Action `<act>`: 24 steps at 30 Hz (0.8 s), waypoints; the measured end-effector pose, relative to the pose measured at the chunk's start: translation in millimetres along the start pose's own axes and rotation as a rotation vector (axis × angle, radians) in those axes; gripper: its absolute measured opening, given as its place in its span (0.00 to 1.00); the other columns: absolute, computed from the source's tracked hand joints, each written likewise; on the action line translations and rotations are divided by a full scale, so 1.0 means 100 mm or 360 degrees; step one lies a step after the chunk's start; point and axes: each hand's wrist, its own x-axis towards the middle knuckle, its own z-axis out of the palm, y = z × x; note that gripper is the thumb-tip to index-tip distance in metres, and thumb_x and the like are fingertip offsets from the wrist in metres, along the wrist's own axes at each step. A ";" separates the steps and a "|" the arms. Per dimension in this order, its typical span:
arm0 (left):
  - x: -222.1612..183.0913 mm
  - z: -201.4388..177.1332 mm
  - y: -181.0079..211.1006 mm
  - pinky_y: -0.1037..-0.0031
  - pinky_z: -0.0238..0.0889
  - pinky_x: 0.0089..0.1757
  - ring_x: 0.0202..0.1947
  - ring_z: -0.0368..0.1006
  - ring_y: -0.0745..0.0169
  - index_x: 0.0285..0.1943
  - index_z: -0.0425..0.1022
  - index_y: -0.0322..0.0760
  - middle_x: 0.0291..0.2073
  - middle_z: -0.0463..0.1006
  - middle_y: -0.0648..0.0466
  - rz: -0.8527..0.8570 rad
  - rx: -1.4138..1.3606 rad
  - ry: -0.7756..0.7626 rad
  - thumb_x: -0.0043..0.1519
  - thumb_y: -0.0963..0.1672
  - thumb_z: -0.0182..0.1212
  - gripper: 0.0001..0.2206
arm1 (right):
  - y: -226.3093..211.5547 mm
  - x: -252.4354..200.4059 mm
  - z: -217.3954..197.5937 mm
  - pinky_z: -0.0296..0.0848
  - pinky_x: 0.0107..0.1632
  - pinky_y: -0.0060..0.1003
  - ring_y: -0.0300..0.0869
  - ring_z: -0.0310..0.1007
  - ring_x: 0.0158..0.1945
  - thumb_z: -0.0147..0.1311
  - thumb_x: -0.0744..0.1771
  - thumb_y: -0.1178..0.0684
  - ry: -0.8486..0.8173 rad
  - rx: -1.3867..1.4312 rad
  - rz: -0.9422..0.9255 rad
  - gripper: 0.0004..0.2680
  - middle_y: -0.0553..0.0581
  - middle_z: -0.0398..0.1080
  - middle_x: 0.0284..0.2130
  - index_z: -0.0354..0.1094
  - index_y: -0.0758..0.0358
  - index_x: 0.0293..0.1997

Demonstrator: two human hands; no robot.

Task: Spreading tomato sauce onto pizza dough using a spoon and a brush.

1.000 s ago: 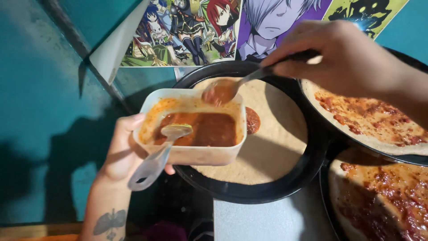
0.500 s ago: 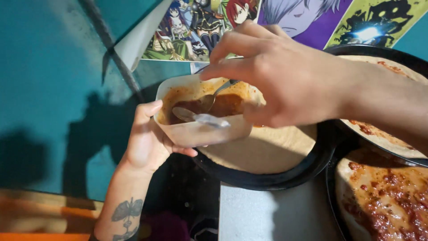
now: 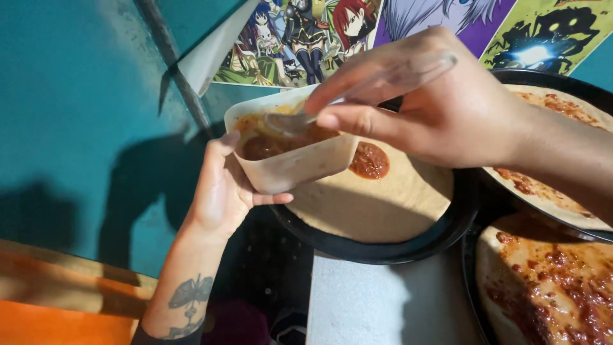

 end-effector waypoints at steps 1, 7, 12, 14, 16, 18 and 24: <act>0.00 0.02 0.01 0.55 0.80 0.38 0.51 0.78 0.47 0.73 0.59 0.34 0.61 0.74 0.41 -0.0003 0.0014 0.0015 0.63 0.58 0.44 0.34 | 0.02 -0.03 -0.01 0.83 0.45 0.36 0.42 0.84 0.41 0.58 0.70 0.54 0.0049 -0.0092 0.0006 0.07 0.57 0.81 0.43 0.79 0.63 0.49; -0.01 0.03 0.00 0.58 0.79 0.39 0.45 0.81 0.40 0.73 0.61 0.31 0.56 0.77 0.35 -0.0066 0.0052 -0.0003 0.64 0.58 0.42 0.35 | 0.16 -0.27 -0.05 0.84 0.42 0.31 0.40 0.83 0.38 0.52 0.72 0.50 0.0219 0.0223 0.0454 0.10 0.57 0.80 0.39 0.77 0.66 0.50; 0.05 0.09 0.01 0.58 0.79 0.39 0.46 0.81 0.40 0.73 0.62 0.30 0.57 0.77 0.35 -0.0088 0.0038 -0.0043 0.64 0.58 0.41 0.35 | 0.51 -0.56 0.04 0.84 0.50 0.33 0.42 0.82 0.44 0.47 0.75 0.46 0.0580 0.0853 0.0789 0.15 0.63 0.78 0.40 0.73 0.71 0.55; 0.11 0.12 0.02 0.57 0.79 0.39 0.48 0.80 0.41 0.73 0.62 0.31 0.58 0.77 0.37 -0.0101 0.0023 -0.0038 0.63 0.58 0.41 0.35 | 0.59 -0.63 0.05 0.83 0.52 0.33 0.43 0.81 0.46 0.46 0.75 0.46 0.0728 0.1107 0.0950 0.16 0.64 0.77 0.41 0.71 0.73 0.56; 0.16 0.14 0.02 0.56 0.79 0.39 0.51 0.78 0.44 0.73 0.61 0.33 0.60 0.76 0.41 -0.0108 -0.0010 -0.0037 0.63 0.58 0.41 0.35 | 0.62 -0.68 0.08 0.80 0.51 0.34 0.43 0.79 0.46 0.45 0.75 0.46 0.0911 0.1347 0.1108 0.16 0.63 0.76 0.41 0.68 0.75 0.56; 0.21 0.15 0.03 0.56 0.79 0.40 0.52 0.78 0.44 0.74 0.61 0.34 0.61 0.75 0.41 -0.0112 -0.0013 -0.0055 0.63 0.58 0.42 0.35 | 0.67 -0.76 0.04 0.79 0.52 0.35 0.43 0.78 0.47 0.44 0.76 0.47 0.0953 0.1327 0.1147 0.15 0.63 0.75 0.41 0.68 0.75 0.56; 0.31 0.09 0.03 0.55 0.79 0.40 0.53 0.78 0.44 0.74 0.60 0.35 0.62 0.75 0.42 -0.0068 0.0001 -0.0076 0.63 0.57 0.42 0.35 | 0.79 -1.03 -0.09 0.79 0.58 0.37 0.45 0.77 0.50 0.40 0.76 0.50 0.1039 0.1292 0.1195 0.14 0.63 0.74 0.43 0.67 0.73 0.57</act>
